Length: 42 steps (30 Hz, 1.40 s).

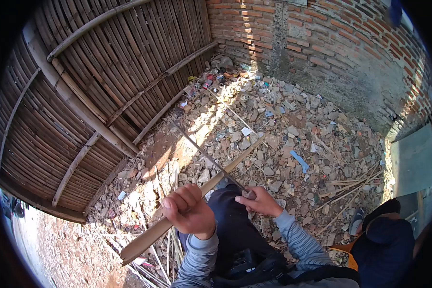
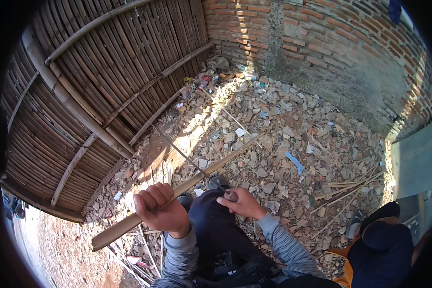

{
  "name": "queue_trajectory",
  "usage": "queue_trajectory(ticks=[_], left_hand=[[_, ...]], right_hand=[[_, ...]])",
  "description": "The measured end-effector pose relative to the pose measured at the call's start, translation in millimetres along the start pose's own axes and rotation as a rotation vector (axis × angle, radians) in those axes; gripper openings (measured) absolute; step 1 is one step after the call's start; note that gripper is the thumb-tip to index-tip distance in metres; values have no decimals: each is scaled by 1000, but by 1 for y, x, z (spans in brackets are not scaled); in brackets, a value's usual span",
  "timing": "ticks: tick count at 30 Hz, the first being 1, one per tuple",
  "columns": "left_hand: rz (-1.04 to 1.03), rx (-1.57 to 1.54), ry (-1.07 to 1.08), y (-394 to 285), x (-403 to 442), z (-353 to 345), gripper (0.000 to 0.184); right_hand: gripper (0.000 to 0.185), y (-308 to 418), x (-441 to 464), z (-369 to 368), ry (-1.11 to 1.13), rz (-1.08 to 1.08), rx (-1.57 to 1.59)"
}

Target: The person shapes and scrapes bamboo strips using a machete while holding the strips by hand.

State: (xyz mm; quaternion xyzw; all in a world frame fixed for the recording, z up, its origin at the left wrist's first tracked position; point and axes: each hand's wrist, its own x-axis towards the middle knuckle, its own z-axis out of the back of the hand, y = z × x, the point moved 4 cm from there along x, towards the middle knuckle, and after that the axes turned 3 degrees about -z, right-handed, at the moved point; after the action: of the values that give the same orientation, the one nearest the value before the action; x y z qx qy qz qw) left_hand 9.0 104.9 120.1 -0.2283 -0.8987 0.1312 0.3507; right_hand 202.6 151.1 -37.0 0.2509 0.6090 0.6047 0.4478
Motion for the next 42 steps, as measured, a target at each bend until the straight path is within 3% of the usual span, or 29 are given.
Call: queue_trajectory(ticks=[4,6,10,13,16,19,21,26,27,32,37,39,42], left_hand=[[-20,28,-24,0,-2,-3,49],[-35,49,-12,1,1,-7,49],[-17,26,18,0,0,-6,49],[-28,14,71,1,-1,-11,49],[-24,8,60,1,-1,-9,49],[-21,16,71,2,-1,-6,49],[-25,32,92,3,0,-4,50],[-28,18,57,5,-1,0,54],[-23,26,54,6,-1,3,54],[-29,-42,426,1,13,-17,64],[-8,-33,517,0,11,-15,72],[0,-23,573,-1,9,-15,73],[-5,15,559,-2,5,-14,71]], right_hand=[[39,-14,-10,-1,-53,19,-47],[51,-3,-18,2,-148,285,-374],[52,40,-34,-5,-120,297,-354],[49,52,-34,-13,-15,280,-333],[48,44,-30,-21,65,175,-74],[45,-4,-4,-13,-108,181,-35],[58,-28,8,1,-220,34,-58],[57,-42,9,4,-270,-75,48],[56,-19,0,-3,-254,15,8],[54,45,-19,-21,-98,320,-23],[55,17,-2,-12,-160,266,-133],[56,-12,11,-3,-120,24,127],[56,-21,10,6,-202,-18,53]])
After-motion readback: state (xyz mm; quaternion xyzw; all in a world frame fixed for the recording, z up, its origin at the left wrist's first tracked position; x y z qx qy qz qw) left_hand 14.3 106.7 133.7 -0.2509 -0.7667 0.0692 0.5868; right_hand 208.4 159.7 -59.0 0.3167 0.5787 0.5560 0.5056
